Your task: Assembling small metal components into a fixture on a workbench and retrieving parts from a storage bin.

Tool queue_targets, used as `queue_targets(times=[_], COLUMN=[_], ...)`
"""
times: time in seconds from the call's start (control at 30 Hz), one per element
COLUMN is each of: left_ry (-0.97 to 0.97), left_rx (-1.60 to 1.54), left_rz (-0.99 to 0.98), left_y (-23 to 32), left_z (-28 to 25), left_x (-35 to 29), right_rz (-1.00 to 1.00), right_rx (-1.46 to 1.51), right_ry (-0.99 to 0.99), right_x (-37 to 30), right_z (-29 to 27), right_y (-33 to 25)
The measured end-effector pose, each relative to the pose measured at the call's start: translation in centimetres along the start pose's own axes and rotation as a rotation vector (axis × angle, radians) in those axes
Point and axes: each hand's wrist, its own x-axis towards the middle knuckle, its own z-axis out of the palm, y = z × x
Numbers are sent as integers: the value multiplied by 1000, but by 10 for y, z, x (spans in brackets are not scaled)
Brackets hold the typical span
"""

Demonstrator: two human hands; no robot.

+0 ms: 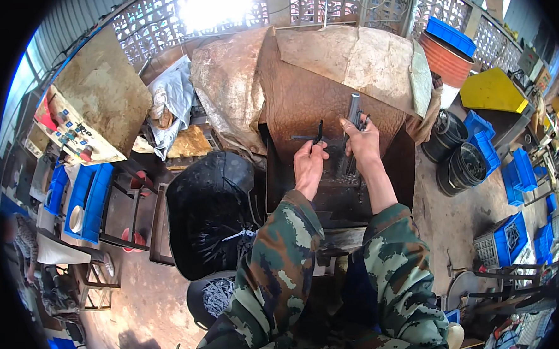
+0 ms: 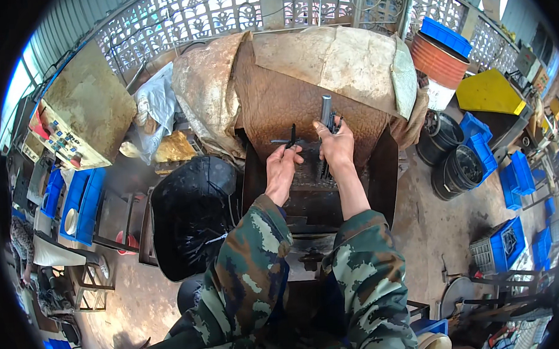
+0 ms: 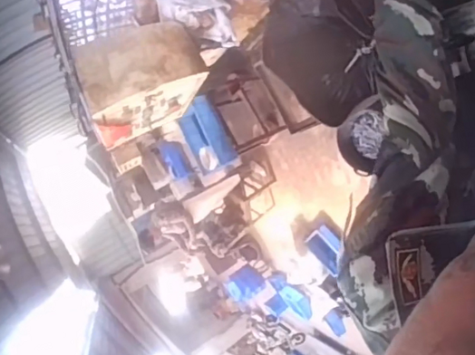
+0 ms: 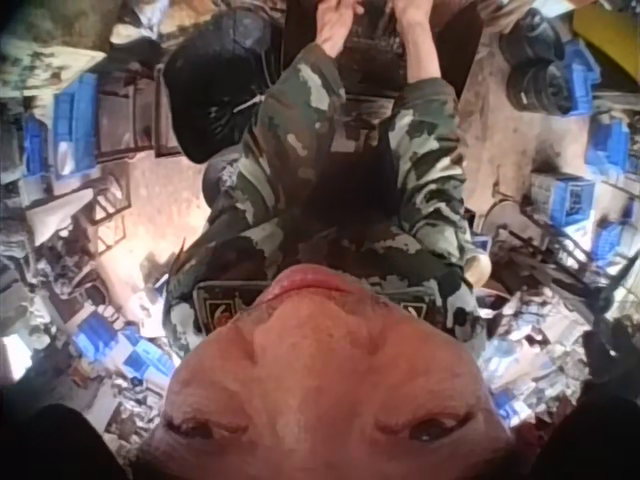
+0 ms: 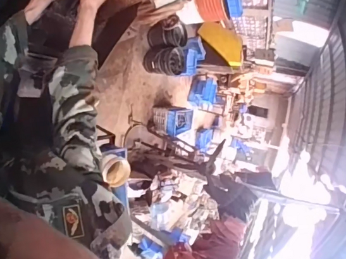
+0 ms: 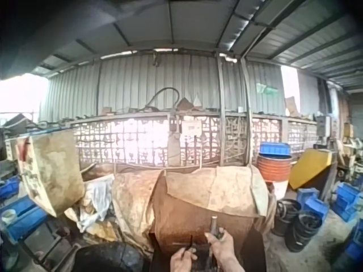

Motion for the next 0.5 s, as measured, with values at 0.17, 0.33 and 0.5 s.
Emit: queue_targets(times=[0.17,0.33,0.5], left_ry=[-8,19,23], left_rx=[-126,-189,-259], left_rz=[-145,-150,-283], left_y=[-3,-3,1], left_z=[14,17,21], left_x=[-3,-7,-15], right_rz=[24,15,74], right_rx=[17,147,535], right_ry=[25,68,205], right_x=[5,-1,-13], right_z=[2,2,-14], right_y=[-2,0,-6])
